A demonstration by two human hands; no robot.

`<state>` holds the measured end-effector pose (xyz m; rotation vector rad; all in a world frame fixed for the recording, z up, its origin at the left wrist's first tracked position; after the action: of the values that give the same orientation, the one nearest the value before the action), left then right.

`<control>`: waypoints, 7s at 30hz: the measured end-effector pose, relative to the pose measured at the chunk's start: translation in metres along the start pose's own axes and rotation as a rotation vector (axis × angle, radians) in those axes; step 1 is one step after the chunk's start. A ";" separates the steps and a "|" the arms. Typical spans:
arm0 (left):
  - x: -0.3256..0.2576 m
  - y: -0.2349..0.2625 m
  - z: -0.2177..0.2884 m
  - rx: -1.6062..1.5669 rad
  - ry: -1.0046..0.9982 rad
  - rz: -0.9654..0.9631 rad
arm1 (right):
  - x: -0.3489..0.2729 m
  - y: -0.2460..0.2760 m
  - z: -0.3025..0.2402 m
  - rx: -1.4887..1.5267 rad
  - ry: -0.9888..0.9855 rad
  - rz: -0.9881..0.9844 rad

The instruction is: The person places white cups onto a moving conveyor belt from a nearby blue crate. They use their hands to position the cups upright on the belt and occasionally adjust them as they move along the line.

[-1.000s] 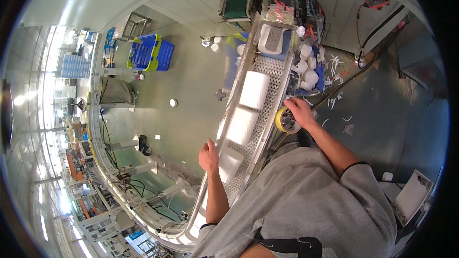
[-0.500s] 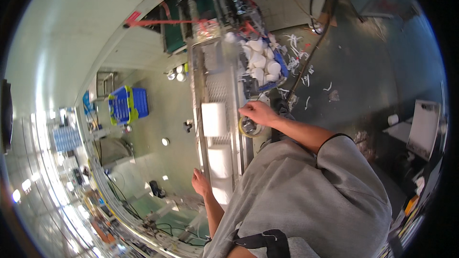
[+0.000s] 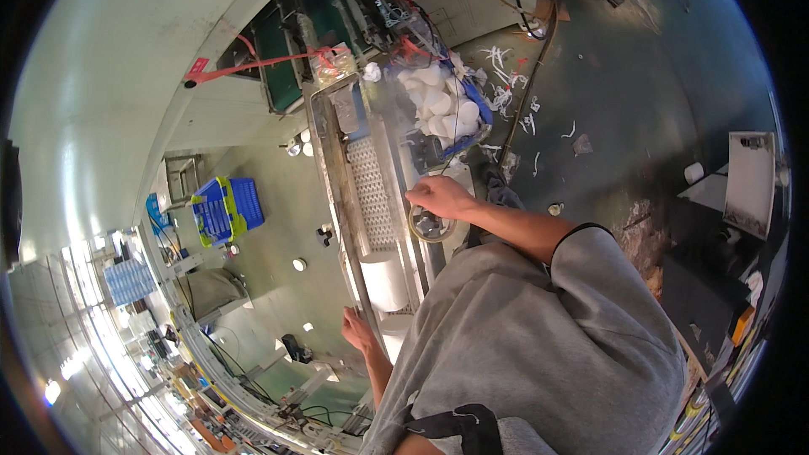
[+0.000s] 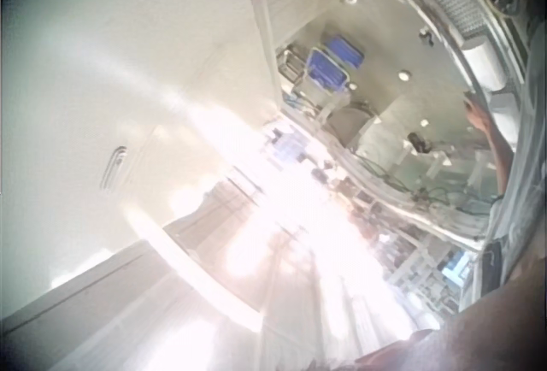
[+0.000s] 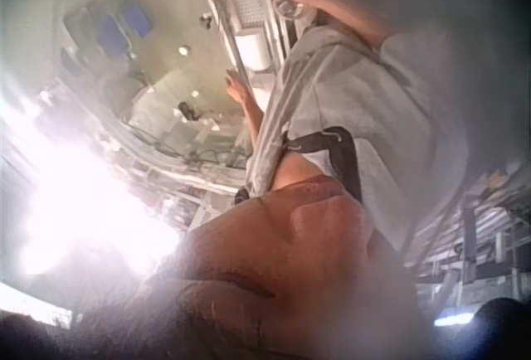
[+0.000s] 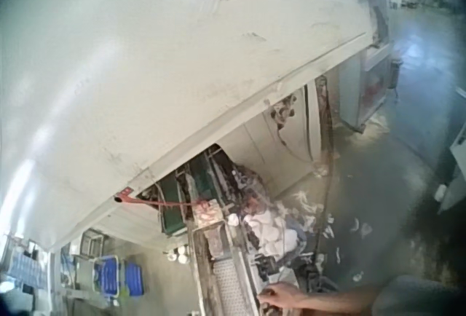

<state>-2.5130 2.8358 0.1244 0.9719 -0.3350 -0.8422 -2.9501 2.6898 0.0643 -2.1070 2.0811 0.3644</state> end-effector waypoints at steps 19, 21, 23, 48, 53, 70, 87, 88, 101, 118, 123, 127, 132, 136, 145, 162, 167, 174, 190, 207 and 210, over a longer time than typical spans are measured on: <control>-0.135 -0.078 0.206 -0.040 -0.320 -0.732 | -0.015 0.005 -0.061 0.019 0.239 -0.021; -0.136 -0.080 0.209 -0.210 -0.258 -0.771 | -0.018 0.012 -0.070 0.126 0.218 -0.005; -0.138 -0.085 0.210 -0.399 -0.204 -0.779 | -0.024 0.018 -0.082 0.301 0.196 0.022; -0.149 -0.093 0.218 -0.907 -0.002 -0.918 | -0.042 0.016 -0.066 0.775 -0.237 0.105; -0.139 -0.070 0.211 -0.642 -0.097 -0.750 | -0.025 0.024 -0.031 0.114 -0.129 0.148; -0.092 -0.035 0.075 0.223 -0.401 -0.050 | 0.002 -0.005 0.030 -0.107 -0.139 -0.079; -0.125 0.058 -0.006 0.201 -0.088 0.141 | 0.004 0.008 0.011 -0.278 0.171 0.059; -0.127 0.064 -0.006 0.146 -0.080 0.140 | 0.004 0.004 -0.001 -0.310 0.294 0.056; -0.202 0.109 -0.101 -0.115 0.044 0.153 | -0.054 -0.063 -0.062 -0.844 0.624 -0.035; -0.195 0.086 -0.112 -0.184 0.021 -0.243 | -0.031 -0.035 -0.036 -0.793 0.558 0.163; -0.190 0.087 -0.106 -0.214 0.051 -0.285 | -0.039 -0.059 -0.050 -0.775 0.588 0.168; -0.190 0.079 -0.098 -0.180 0.044 -0.353 | -0.043 -0.045 -0.053 -0.822 0.589 0.209; -0.190 0.078 -0.096 -0.173 0.006 -0.357 | -0.055 -0.055 -0.068 -0.848 0.575 0.205; -0.187 0.079 -0.096 -0.174 0.020 -0.358 | -0.059 -0.062 -0.074 -0.843 0.588 0.210; -0.186 0.072 -0.102 -0.182 0.074 -0.382 | -0.056 -0.063 -0.074 -0.833 0.577 0.200; -0.183 0.071 -0.102 -0.190 0.136 -0.446 | -0.056 -0.062 -0.073 -0.848 0.544 0.208; -0.184 0.070 -0.103 -0.185 0.152 -0.459 | -0.061 -0.063 -0.078 -0.860 0.596 0.219; -0.184 0.068 -0.104 -0.164 0.158 -0.435 | -0.060 -0.067 -0.082 -0.875 0.561 0.207; -0.186 0.065 -0.101 -0.152 0.119 -0.438 | -0.065 -0.063 -0.086 -0.907 0.598 0.248; -0.185 0.062 -0.102 -0.164 0.108 -0.446 | -0.063 -0.060 -0.082 -0.880 0.551 0.229; -0.185 0.061 -0.100 -0.168 0.109 -0.446 | -0.064 -0.061 -0.084 -0.887 0.550 0.225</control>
<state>-2.5438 3.0526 0.1407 0.9442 0.0524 -1.1949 -2.8840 2.7287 0.1594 -2.6504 2.8563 0.9884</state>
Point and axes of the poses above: each hand's wrist, its own x-axis towards the middle knuckle, its own y-axis out of the back of the hand, z = x × y, the point moved 9 cm from there along x, towards the middle knuckle, and after that the axes turned 2 degrees about y, right-handed, at the moved point
